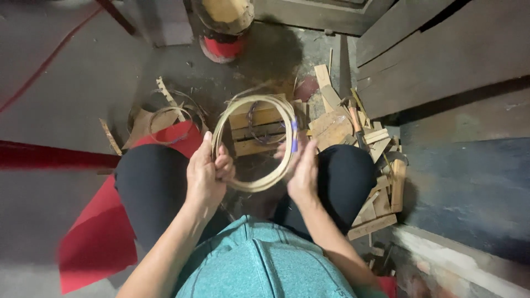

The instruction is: Binding the overlapping ends of a bent wooden strip with purple cord to create a drum frame hoop.

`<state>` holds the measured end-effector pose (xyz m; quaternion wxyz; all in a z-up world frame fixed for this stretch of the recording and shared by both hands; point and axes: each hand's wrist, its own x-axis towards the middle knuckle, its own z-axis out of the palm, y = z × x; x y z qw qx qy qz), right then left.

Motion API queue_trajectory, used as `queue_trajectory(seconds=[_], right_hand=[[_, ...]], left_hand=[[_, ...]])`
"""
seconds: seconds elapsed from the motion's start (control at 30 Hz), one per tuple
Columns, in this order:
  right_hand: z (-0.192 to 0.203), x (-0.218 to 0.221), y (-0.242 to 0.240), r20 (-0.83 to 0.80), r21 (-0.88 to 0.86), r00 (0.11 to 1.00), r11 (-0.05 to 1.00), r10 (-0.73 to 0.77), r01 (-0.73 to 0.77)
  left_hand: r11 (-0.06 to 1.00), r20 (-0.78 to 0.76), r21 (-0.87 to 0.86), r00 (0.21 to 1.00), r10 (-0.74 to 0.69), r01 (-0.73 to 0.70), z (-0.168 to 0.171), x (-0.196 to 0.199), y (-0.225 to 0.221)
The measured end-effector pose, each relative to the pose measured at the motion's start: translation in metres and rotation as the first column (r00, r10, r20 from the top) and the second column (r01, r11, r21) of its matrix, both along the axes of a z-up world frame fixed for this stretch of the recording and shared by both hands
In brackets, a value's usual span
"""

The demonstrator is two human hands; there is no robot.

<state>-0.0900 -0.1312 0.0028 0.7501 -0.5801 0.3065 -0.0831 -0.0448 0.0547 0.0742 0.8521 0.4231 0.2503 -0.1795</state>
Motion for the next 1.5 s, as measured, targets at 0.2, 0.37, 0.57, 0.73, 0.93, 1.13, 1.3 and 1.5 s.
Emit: queue_trajectory(seconds=[0.2, 0.37, 0.57, 0.73, 0.93, 1.13, 1.3, 1.5], right_hand=[[0.075, 0.022, -0.039, 0.176, -0.894, 0.854, 0.443, 0.490, -0.070], [0.082, 0.048, -0.028, 0.048, -0.971, 0.698, 0.197, 0.714, -0.135], [0.059, 0.018, -0.014, 0.093, -0.986, 0.546, 0.153, 0.833, -0.064], [0.079, -0.034, 0.009, 0.250, -0.878, 0.312, 0.350, 0.917, -0.325], [0.121, -0.028, -0.039, 0.662, -0.160, 0.550, 0.814, 0.508, -0.559], [0.065, 0.012, -0.039, 0.028, -0.464, 0.887, 0.792, 0.461, -0.397], [0.042, 0.010, -0.019, -0.161, -0.269, 0.943, 0.907, 0.290, -0.324], [0.018, 0.002, -0.017, -0.158, -0.420, 0.966, 0.871, 0.207, -0.255]], left_hand=[[0.942, 0.165, 0.260, 0.951, -0.262, 0.215, -0.001, -0.025, 0.008], [0.922, 0.163, 0.309, 0.942, -0.294, 0.234, -0.005, -0.031, 0.004], [0.911, 0.157, 0.404, 0.974, -0.161, 0.085, -0.014, -0.023, 0.008], [0.897, 0.152, 0.441, 0.986, -0.064, -0.010, -0.018, -0.014, 0.015], [0.967, 0.062, 0.256, 0.998, -0.025, 0.008, -0.009, -0.006, 0.019], [0.971, 0.008, 0.167, 0.985, -0.174, 0.170, -0.005, -0.019, 0.018], [0.959, 0.002, 0.127, 0.967, -0.255, 0.253, -0.003, -0.025, 0.021], [0.965, -0.052, -0.024, 0.964, -0.262, 0.261, -0.019, -0.031, 0.022]])
